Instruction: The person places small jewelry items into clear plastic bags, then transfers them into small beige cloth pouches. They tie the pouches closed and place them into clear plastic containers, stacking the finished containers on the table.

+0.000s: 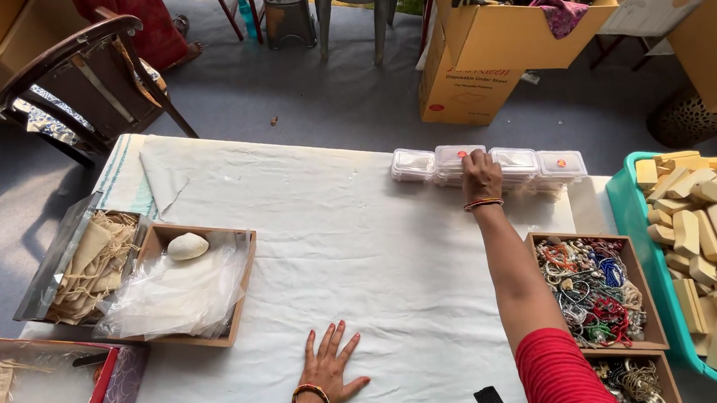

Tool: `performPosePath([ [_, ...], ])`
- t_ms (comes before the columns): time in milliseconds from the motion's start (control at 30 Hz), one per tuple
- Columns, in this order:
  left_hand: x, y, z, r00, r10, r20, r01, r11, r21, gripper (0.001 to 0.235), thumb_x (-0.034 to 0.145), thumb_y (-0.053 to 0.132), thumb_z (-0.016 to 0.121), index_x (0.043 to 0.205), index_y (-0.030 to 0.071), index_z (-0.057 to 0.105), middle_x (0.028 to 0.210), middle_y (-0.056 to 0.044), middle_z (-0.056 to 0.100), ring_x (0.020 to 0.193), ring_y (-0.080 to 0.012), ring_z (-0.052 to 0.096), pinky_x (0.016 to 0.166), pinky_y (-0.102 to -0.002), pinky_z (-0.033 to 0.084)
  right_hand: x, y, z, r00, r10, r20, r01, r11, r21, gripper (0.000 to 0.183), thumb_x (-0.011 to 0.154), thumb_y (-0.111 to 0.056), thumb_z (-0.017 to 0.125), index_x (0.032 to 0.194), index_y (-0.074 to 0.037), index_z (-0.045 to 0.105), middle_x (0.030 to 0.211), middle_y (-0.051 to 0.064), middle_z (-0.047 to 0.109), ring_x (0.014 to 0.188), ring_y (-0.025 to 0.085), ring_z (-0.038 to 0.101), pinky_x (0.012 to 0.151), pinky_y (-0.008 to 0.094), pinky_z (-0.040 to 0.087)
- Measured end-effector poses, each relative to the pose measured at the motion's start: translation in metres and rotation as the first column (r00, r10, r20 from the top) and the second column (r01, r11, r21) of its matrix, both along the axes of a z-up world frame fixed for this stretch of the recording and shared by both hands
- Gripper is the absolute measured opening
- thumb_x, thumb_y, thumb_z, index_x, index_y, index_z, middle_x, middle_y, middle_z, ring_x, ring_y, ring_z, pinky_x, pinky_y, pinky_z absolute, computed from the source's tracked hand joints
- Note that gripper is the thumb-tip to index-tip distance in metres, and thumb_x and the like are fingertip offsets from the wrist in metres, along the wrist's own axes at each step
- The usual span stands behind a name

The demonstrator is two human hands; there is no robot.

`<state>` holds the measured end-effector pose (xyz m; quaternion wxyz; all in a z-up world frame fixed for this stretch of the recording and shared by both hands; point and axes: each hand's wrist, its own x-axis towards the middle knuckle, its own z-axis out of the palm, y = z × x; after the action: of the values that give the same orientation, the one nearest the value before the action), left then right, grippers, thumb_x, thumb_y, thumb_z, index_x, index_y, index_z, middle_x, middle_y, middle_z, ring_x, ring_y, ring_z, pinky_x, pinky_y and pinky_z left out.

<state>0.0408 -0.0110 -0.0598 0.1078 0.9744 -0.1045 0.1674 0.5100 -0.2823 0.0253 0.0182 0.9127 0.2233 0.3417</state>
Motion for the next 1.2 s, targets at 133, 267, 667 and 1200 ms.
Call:
performPosePath([
  [133,0.004,0.003,-0.007,1.0,-0.014,0.009,0.014,1.0,0.012,0.098,0.081,0.085,0.039,0.157,0.027,0.019,0.165,-0.011,0.006,0.152,-0.0245,0.001,0.121,-0.063,-0.005,0.014,-0.01,-0.003,0.998,0.024,-0.054,-0.024,1.0,-0.01,0.024,0.073,-0.017,0.077,0.095,-0.011,0.069,0.1,0.005,0.064,0.096,0.026,0.064,0.074,0.04,0.051],
  [267,0.001,0.003,-0.009,0.999,-0.008,-0.036,0.009,1.0,0.016,0.098,0.082,0.086,0.04,0.157,0.027,0.02,0.165,-0.011,0.007,0.153,-0.0245,0.001,0.121,-0.063,-0.004,0.013,-0.023,-0.013,0.996,0.075,-0.039,-0.078,0.994,-0.081,0.023,0.081,-0.027,0.08,0.098,-0.014,0.069,0.097,0.003,0.064,0.095,0.022,0.064,0.079,0.039,0.048],
  [667,0.002,0.002,-0.012,0.997,-0.008,-0.083,0.007,1.0,-0.013,0.097,0.08,0.084,0.042,0.156,0.028,0.019,0.165,-0.01,0.006,0.151,-0.0239,0.002,0.12,-0.062,-0.004,-0.046,-0.019,-0.021,0.998,0.03,-0.053,-0.017,0.974,0.227,0.036,0.086,-0.03,0.081,0.117,-0.015,0.071,0.117,0.006,0.068,0.104,0.025,0.065,0.086,0.04,0.046],
  [1200,0.001,-0.009,-0.015,0.819,0.107,-0.564,-0.03,0.989,0.145,0.094,0.087,0.08,0.044,0.162,0.029,0.018,0.171,-0.01,0.003,0.157,-0.0279,0.0,0.12,-0.063,-0.005,-0.441,-0.244,-0.036,0.504,-0.582,-0.638,0.745,0.666,-0.019,0.016,0.081,-0.027,0.083,0.097,-0.022,0.083,0.113,0.007,0.065,0.111,0.03,0.059,0.103,0.052,0.037],
])
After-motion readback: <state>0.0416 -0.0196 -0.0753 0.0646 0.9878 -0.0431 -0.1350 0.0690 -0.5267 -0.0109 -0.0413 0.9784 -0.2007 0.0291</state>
